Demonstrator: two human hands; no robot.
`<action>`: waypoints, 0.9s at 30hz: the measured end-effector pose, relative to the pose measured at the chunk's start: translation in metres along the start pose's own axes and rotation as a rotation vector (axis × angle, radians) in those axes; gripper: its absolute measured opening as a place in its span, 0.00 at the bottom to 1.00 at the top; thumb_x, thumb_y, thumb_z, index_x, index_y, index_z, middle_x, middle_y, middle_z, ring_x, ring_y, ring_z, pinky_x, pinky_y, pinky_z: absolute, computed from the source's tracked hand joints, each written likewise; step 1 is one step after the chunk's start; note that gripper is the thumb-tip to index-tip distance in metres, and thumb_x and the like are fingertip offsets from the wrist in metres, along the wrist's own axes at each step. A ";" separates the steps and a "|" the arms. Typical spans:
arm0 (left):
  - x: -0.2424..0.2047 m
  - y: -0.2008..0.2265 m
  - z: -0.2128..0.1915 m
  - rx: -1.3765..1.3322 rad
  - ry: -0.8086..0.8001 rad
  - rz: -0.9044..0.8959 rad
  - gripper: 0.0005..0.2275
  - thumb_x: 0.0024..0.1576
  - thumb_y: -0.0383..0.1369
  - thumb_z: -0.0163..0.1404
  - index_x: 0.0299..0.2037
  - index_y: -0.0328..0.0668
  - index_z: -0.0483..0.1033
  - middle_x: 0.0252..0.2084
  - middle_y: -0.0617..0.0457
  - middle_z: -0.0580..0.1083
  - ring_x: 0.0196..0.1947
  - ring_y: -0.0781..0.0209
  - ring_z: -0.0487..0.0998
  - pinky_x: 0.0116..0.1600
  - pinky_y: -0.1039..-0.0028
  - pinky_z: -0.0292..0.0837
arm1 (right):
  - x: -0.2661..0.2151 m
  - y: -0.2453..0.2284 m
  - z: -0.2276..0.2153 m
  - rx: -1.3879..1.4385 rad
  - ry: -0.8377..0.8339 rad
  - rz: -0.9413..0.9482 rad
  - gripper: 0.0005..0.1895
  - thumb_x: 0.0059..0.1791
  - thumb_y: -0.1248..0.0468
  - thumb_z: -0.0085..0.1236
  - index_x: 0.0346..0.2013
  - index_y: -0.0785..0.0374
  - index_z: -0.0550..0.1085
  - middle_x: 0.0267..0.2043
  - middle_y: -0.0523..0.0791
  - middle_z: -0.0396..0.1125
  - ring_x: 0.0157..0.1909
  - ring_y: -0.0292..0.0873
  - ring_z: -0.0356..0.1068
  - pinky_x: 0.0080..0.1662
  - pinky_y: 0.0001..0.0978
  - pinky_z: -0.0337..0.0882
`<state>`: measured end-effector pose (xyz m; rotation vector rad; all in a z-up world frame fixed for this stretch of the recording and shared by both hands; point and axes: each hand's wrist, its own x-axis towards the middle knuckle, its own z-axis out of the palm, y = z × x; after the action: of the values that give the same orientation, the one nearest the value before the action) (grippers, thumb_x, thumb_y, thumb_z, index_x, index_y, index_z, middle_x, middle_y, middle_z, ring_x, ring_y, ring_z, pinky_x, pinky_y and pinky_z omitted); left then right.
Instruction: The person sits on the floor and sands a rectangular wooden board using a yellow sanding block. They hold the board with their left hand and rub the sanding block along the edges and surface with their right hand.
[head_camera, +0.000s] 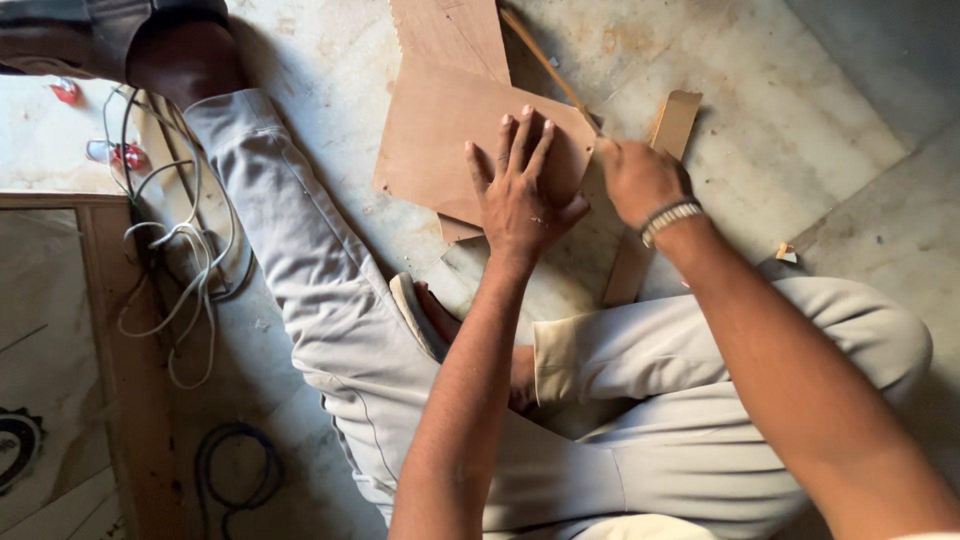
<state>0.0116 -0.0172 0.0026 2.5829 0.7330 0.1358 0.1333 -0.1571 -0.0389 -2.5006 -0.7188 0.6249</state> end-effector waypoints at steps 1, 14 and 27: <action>0.002 0.000 0.003 -0.012 0.007 -0.015 0.45 0.37 0.49 0.66 0.69 0.51 0.64 0.76 0.52 0.55 0.77 0.50 0.51 0.76 0.36 0.29 | -0.010 0.007 0.002 -0.017 -0.024 0.054 0.26 0.61 0.49 0.38 0.36 0.64 0.77 0.38 0.60 0.71 0.42 0.69 0.70 0.47 0.59 0.70; -0.001 0.004 0.001 0.008 0.016 -0.011 0.44 0.37 0.49 0.66 0.69 0.52 0.66 0.77 0.53 0.55 0.78 0.51 0.51 0.77 0.36 0.30 | 0.017 -0.025 -0.004 0.003 0.014 0.027 0.23 0.58 0.50 0.41 0.38 0.63 0.78 0.36 0.62 0.71 0.40 0.69 0.70 0.45 0.61 0.70; -0.004 0.003 0.009 -0.006 0.026 -0.071 0.43 0.40 0.50 0.65 0.69 0.49 0.65 0.77 0.50 0.55 0.78 0.48 0.49 0.76 0.35 0.28 | -0.064 0.020 -0.006 0.142 -0.042 0.205 0.26 0.59 0.46 0.37 0.35 0.63 0.76 0.33 0.56 0.73 0.39 0.65 0.72 0.45 0.57 0.71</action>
<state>0.0111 -0.0255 -0.0042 2.5498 0.8313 0.1491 0.0957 -0.2111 -0.0266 -2.4528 -0.4184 0.7745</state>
